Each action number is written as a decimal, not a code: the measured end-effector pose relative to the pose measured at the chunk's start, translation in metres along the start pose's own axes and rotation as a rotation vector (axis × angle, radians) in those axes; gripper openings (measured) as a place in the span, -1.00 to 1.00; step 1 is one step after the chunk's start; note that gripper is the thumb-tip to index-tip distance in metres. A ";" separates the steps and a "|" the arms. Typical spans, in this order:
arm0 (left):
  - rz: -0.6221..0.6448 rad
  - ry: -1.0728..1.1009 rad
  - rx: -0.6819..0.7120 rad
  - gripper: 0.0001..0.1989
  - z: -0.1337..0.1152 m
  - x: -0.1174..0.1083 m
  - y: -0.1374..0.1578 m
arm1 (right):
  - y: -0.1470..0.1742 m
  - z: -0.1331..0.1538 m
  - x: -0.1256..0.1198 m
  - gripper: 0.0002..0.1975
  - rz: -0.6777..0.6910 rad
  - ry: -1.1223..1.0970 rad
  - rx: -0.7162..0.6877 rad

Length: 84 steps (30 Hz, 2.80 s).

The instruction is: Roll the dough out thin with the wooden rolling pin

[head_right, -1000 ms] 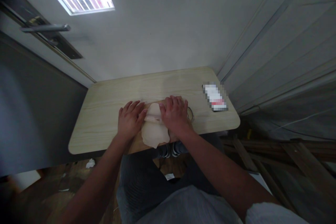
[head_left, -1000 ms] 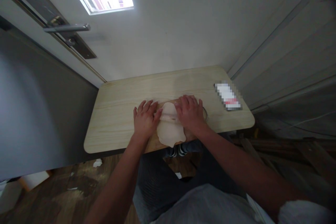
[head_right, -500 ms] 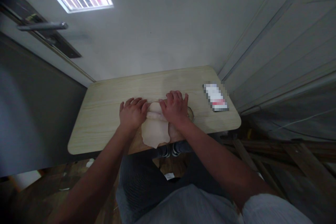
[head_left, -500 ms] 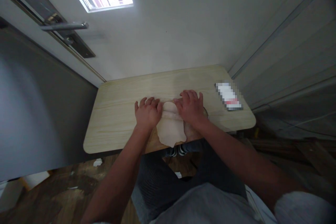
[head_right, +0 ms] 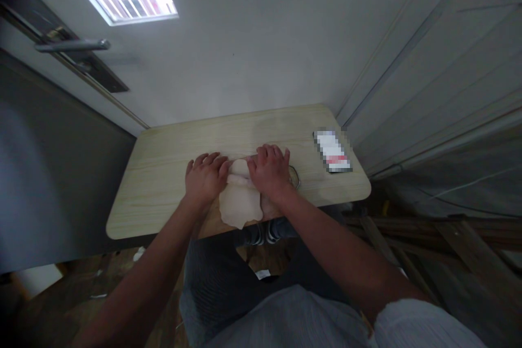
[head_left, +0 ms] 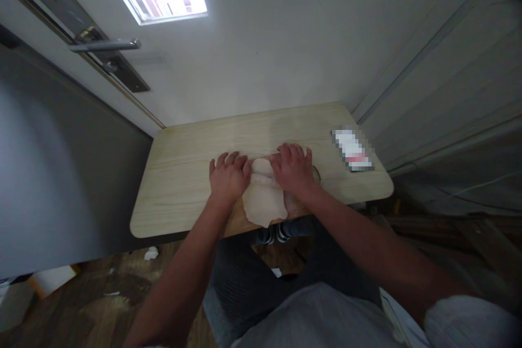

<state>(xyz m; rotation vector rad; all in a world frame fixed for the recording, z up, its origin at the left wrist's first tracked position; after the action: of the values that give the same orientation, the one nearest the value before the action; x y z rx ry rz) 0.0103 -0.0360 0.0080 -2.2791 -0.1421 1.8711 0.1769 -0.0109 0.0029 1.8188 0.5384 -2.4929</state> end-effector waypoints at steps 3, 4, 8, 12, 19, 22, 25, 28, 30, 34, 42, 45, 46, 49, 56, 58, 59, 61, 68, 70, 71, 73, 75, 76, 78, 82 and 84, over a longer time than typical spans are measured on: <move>0.018 -0.013 -0.009 -0.57 0.000 -0.001 0.005 | 0.004 0.001 0.002 -0.56 0.024 0.011 0.006; 0.025 -0.019 -0.014 -0.57 0.000 -0.001 0.007 | 0.006 0.001 0.002 -0.56 0.031 0.015 0.009; 0.047 -0.033 -0.036 -0.57 0.001 -0.003 0.015 | 0.013 0.004 0.001 -0.51 0.042 0.024 0.017; 0.048 -0.019 -0.045 -0.57 0.003 -0.005 0.023 | 0.022 0.010 -0.001 -0.47 0.062 0.050 0.008; 0.010 0.020 -0.038 -0.52 0.006 -0.007 0.044 | 0.039 0.021 0.000 -0.42 0.087 0.063 0.002; 0.003 0.034 -0.041 -0.50 0.007 -0.008 0.052 | 0.045 0.025 0.001 -0.42 0.087 0.057 0.003; 0.003 0.053 -0.030 -0.50 0.007 -0.010 0.061 | 0.052 0.028 0.000 -0.43 0.081 0.045 -0.007; 0.010 0.060 -0.038 -0.50 0.008 -0.012 0.070 | 0.062 0.033 -0.002 -0.43 0.065 0.025 -0.031; 0.013 0.060 -0.049 -0.50 0.010 -0.012 0.077 | 0.069 0.037 -0.003 -0.43 0.067 0.011 -0.047; 0.019 0.074 -0.053 -0.51 0.013 -0.012 0.091 | 0.084 0.044 -0.006 -0.43 0.094 -0.009 -0.068; 0.018 0.096 -0.093 -0.52 0.016 -0.012 0.102 | 0.095 0.050 -0.009 -0.39 0.106 -0.031 -0.099; 0.005 0.087 -0.097 -0.51 0.016 -0.010 0.096 | 0.086 0.046 -0.005 -0.39 0.109 -0.021 -0.090; -0.001 0.083 -0.097 -0.50 0.016 -0.009 0.093 | 0.083 0.045 -0.004 -0.39 0.110 -0.017 -0.086; -0.005 0.074 -0.092 -0.49 0.014 -0.007 0.083 | 0.071 0.041 -0.003 -0.39 0.119 -0.002 -0.073; -0.007 0.033 -0.099 -0.47 0.009 -0.008 0.059 | 0.044 0.032 0.000 -0.37 0.128 0.043 -0.043; 0.000 0.018 -0.103 -0.48 0.009 -0.006 0.052 | 0.038 0.029 0.001 -0.37 0.122 0.040 -0.050; 0.006 0.013 -0.104 -0.48 0.009 -0.005 0.048 | 0.035 0.028 0.002 -0.37 0.120 0.037 -0.052; 0.017 0.004 -0.105 -0.49 0.009 -0.004 0.041 | 0.030 0.025 0.003 -0.38 0.113 0.033 -0.048; 0.013 -0.012 -0.090 -0.53 0.008 -0.001 0.022 | 0.014 0.018 0.001 -0.38 0.086 0.045 -0.037; 0.002 -0.016 -0.085 -0.53 0.007 0.000 0.016 | 0.007 0.014 0.001 -0.39 0.077 0.039 -0.028; -0.001 -0.017 -0.081 -0.53 0.007 0.000 0.012 | 0.004 0.013 0.001 -0.39 0.071 0.034 -0.026; 0.004 -0.019 -0.071 -0.53 0.006 0.002 0.006 | -0.002 0.010 0.002 -0.41 0.061 0.023 -0.021; 0.023 -0.019 -0.063 -0.53 0.005 0.003 0.002 | -0.006 0.008 0.001 -0.43 0.053 0.017 -0.017; 0.032 -0.017 -0.060 -0.53 0.004 0.003 0.001 | -0.007 0.008 0.001 -0.43 0.051 0.018 -0.016; 0.042 -0.008 -0.061 -0.53 0.004 0.003 0.002 | -0.006 0.009 0.001 -0.44 0.050 0.025 -0.015; 0.031 -0.002 -0.075 -0.53 0.005 -0.001 0.013 | 0.005 0.013 0.002 -0.41 0.076 0.038 -0.018; 0.030 -0.008 -0.079 -0.53 0.005 -0.003 0.021 | 0.013 0.015 0.002 -0.40 0.097 0.036 -0.020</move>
<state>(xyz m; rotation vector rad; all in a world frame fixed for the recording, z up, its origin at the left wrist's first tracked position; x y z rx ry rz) 0.0039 -0.0570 0.0052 -2.3383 -0.1869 1.9220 0.1645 -0.0266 0.0013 1.8392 0.4635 -2.3887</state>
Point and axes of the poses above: each hand's wrist, its own y-axis away from the middle knuckle, its own x-axis out of the palm, z = x × y, the point moved 10 cm from there along -y, towards the middle knuckle, and after that the axes turned 3 degrees about z, right-handed, at the moved point
